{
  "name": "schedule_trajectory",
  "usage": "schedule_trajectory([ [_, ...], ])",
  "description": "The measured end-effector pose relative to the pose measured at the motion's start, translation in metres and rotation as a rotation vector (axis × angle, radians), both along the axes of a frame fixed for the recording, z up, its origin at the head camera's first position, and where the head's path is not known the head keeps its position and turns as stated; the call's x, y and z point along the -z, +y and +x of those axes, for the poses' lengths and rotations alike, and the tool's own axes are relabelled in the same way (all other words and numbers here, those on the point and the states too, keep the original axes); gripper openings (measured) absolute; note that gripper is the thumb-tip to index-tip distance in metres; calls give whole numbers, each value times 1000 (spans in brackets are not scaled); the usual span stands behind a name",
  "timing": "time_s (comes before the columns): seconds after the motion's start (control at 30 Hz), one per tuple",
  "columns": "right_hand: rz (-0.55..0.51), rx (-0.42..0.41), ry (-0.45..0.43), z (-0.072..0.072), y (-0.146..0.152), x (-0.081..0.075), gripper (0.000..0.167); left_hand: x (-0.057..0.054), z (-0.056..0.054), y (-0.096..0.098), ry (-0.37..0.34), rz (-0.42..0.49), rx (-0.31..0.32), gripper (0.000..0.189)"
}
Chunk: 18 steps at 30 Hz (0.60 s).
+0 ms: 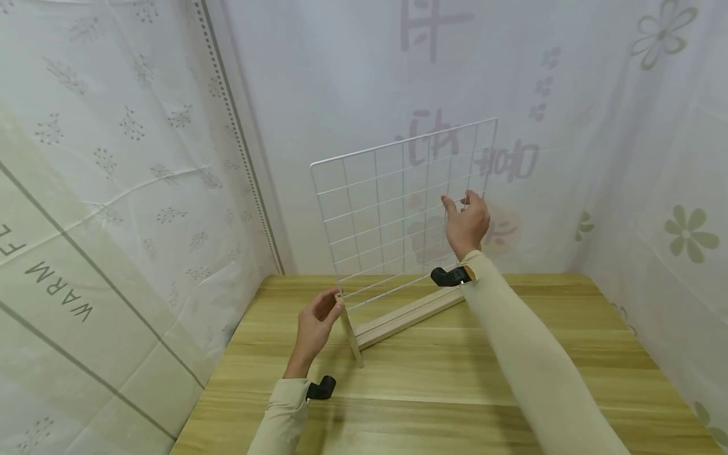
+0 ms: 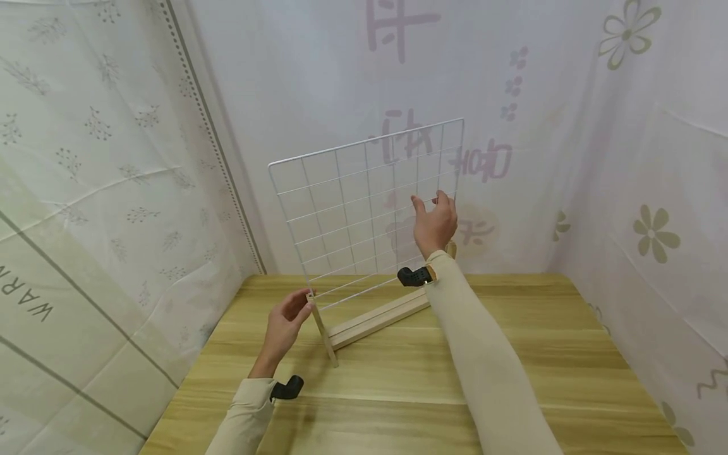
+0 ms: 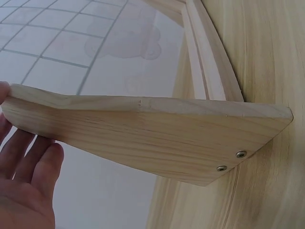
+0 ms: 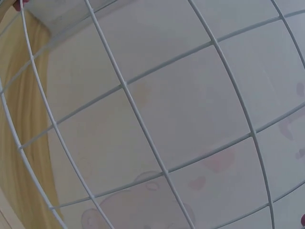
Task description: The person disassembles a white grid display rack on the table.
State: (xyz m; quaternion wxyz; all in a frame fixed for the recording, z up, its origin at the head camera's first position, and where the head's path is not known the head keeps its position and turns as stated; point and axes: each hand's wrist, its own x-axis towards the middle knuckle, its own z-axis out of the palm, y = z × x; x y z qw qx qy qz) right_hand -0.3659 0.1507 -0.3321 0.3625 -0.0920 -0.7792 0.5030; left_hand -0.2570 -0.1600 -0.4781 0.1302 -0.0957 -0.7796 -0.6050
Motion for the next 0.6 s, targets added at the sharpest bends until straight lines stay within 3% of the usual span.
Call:
schedule_trajectory([
  [0.6,13,3,44,7,1,-41,49,-2,1,-3,-7,24,37,38],
])
